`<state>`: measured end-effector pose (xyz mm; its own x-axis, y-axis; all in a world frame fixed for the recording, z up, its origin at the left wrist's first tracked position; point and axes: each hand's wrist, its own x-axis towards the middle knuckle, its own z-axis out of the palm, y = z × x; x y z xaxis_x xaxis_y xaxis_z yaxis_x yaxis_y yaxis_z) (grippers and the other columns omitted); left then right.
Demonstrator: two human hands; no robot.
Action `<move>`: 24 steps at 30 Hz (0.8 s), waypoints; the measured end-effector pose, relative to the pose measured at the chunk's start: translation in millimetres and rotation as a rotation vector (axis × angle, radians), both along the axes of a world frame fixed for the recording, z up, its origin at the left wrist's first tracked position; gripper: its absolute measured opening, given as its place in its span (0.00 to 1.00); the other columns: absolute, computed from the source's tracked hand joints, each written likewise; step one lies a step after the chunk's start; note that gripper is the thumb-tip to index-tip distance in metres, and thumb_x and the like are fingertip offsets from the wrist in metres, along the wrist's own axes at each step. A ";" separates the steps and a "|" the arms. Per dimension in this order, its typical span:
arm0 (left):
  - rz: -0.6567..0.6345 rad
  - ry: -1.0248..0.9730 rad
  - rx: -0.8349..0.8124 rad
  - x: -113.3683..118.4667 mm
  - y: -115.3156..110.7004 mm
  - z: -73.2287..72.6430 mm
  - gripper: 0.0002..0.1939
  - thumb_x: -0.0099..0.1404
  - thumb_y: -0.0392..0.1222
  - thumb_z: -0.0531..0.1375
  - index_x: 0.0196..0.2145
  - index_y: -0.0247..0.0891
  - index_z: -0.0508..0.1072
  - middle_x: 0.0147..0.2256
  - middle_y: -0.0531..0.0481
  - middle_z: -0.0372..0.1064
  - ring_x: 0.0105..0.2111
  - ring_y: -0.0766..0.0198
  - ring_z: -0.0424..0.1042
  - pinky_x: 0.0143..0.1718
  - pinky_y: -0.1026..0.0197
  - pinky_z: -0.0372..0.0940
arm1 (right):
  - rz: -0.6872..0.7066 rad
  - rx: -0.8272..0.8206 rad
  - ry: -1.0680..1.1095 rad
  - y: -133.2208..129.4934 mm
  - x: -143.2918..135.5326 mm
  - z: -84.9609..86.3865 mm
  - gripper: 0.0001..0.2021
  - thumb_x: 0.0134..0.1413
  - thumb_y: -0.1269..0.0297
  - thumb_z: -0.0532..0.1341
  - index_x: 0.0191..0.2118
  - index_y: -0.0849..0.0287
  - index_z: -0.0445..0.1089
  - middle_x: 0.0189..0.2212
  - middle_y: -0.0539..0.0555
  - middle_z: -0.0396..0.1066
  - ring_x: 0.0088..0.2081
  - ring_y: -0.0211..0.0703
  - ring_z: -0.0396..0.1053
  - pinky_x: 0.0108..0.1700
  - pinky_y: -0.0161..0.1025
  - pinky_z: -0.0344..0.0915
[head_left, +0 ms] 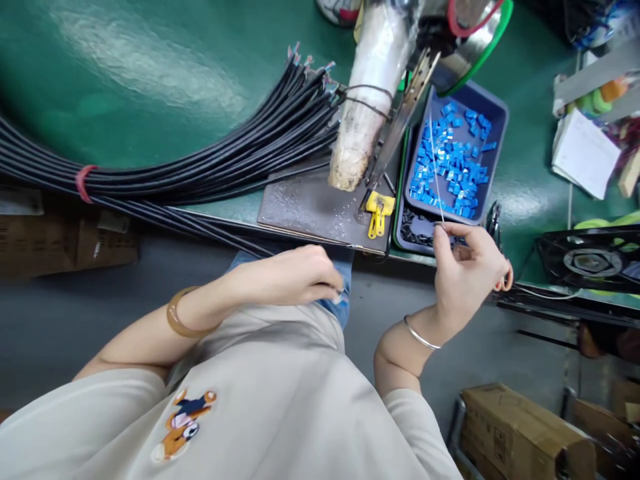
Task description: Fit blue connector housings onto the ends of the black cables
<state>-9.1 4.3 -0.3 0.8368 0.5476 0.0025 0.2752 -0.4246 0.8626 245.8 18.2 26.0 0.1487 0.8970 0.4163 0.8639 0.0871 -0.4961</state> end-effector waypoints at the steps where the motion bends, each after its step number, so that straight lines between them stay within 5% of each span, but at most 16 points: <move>1: -0.120 -0.039 -0.137 -5.4 1.0 -0.9 0.15 0.69 0.38 0.57 0.25 0.35 0.74 0.22 0.51 0.71 0.22 0.70 0.66 0.28 0.66 0.59 | 0.017 -0.042 -0.026 1.6 5.3 -0.4 0.05 0.55 0.65 0.64 0.34 0.59 0.77 0.24 0.47 0.68 0.22 0.30 0.52 0.29 0.36 0.53; 2: -0.187 -0.079 -0.265 -10.3 1.4 -2.0 0.17 0.69 0.39 0.57 0.22 0.34 0.72 0.20 0.52 0.69 0.20 0.71 0.63 0.26 0.67 0.58 | 0.032 -0.076 -0.040 2.9 10.2 -0.6 0.06 0.56 0.64 0.64 0.35 0.59 0.77 0.23 0.47 0.67 0.22 0.30 0.51 0.29 0.35 0.53; 4: -0.116 -0.177 -0.462 -17.2 0.1 -3.8 0.19 0.69 0.41 0.57 0.20 0.34 0.69 0.17 0.53 0.65 0.18 0.73 0.59 0.22 0.68 0.55 | 0.026 -0.101 -0.053 5.0 18.8 -0.7 0.08 0.57 0.61 0.63 0.37 0.58 0.78 0.22 0.46 0.65 0.21 0.30 0.52 0.29 0.35 0.53; 8: 0.402 -0.388 -0.607 -15.4 -8.4 -2.4 0.11 0.64 0.39 0.62 0.26 0.32 0.73 0.18 0.54 0.66 0.18 0.74 0.61 0.20 0.71 0.56 | -0.078 -0.099 -0.135 10.8 32.8 -0.7 0.07 0.54 0.61 0.65 0.33 0.59 0.78 0.20 0.47 0.64 0.21 0.32 0.53 0.30 0.36 0.54; 10: 0.513 -0.446 -0.581 -9.8 -10.4 0.5 0.07 0.61 0.38 0.65 0.28 0.31 0.75 0.21 0.53 0.69 0.20 0.74 0.64 0.21 0.72 0.60 | -0.113 -0.135 -0.188 15.9 38.5 -0.9 0.06 0.52 0.61 0.67 0.31 0.59 0.77 0.20 0.48 0.64 0.21 0.32 0.53 0.31 0.37 0.54; 15: 0.572 -0.501 -0.446 0.6 -2.5 3.4 0.07 0.57 0.36 0.68 0.32 0.30 0.77 0.23 0.53 0.69 0.23 0.74 0.67 0.26 0.72 0.63 | -0.164 -0.324 -0.311 28.1 42.5 2.4 0.07 0.47 0.60 0.70 0.32 0.58 0.79 0.22 0.52 0.70 0.23 0.36 0.58 0.34 0.39 0.55; 24: 0.717 -0.681 -0.611 2.9 0.9 0.1 0.09 0.64 0.41 0.64 0.29 0.32 0.71 0.20 0.52 0.70 0.13 0.79 0.55 0.14 0.72 0.49 | -0.096 -0.387 -0.283 29.5 33.4 9.1 0.02 0.47 0.68 0.68 0.29 0.57 0.75 0.23 0.49 0.71 0.23 0.34 0.58 0.33 0.37 0.54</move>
<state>-6.2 5.2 -0.1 0.2618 0.9604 -0.0957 -0.3155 0.1789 0.9319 279.2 47.7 35.1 0.1678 0.9816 0.0906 0.9646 -0.1445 -0.2207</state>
